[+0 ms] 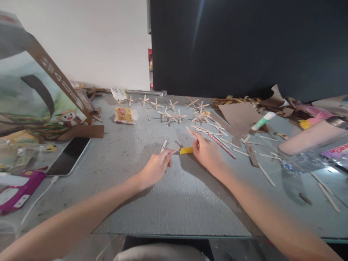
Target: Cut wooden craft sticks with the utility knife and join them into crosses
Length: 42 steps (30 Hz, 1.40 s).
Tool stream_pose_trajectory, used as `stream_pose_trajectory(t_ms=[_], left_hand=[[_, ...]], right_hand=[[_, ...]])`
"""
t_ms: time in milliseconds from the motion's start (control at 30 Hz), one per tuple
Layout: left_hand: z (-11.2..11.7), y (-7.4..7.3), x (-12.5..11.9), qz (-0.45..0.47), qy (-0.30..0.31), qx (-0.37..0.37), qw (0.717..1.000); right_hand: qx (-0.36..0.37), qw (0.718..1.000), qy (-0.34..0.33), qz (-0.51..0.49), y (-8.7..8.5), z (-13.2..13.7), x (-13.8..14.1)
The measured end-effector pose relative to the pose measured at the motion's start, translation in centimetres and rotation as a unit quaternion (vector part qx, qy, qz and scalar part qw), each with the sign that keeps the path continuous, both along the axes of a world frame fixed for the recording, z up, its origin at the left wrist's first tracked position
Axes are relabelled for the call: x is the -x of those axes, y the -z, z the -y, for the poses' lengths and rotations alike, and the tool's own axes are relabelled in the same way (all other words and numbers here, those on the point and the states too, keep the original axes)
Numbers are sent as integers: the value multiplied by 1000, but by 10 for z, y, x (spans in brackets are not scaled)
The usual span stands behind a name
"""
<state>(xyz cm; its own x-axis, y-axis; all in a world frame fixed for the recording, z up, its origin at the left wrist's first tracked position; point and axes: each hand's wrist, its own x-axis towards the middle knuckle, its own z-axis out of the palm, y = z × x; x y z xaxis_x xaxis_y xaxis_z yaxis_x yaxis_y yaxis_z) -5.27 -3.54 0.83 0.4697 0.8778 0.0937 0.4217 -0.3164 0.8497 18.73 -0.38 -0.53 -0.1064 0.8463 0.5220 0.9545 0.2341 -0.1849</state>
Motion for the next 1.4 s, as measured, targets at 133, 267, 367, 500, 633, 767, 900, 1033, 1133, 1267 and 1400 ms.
stream_pose_trajectory(t_ms=[133, 267, 367, 500, 633, 767, 900, 1033, 1133, 1267, 1400], left_hand=[[16, 2, -3, -72, 117, -79, 987], [22, 1, -6, -75, 105, -41, 991], [20, -1, -6, -76, 64, -21, 995], [17, -2, -4, -66, 36, -45, 996], [16, -1, -5, -57, 57, -96, 992], [13, 4, -6, -10, 53, -127, 990], [7, 8, -6, 25, -10, -68, 997], [1, 8, -4, 58, -59, 31, 996], [-3, 7, -4, 97, -72, 68, 990], [-4, 3, -4, 92, -75, 81, 990], [-14, 0, -4, 20, -61, -8, 998]], right_hand=[[0, 999, 23, 27, -2, -5, -4], [4, 999, 35, 22, -2, -9, -9], [19, 999, 44, 10, -1, -12, -11], [36, 998, 57, -7, 1, -15, -11], [43, 997, 63, -15, 3, -17, -12], [43, 998, 45, 1, 3, -17, -13], [1, 999, -46, 11, -5, -13, -11], [63, 984, -156, 60, -15, -6, -7], [114, 975, -159, 110, -15, -2, -9], [120, 968, -165, 144, -11, 4, -19], [89, 970, -112, 196, -7, 12, -29]])
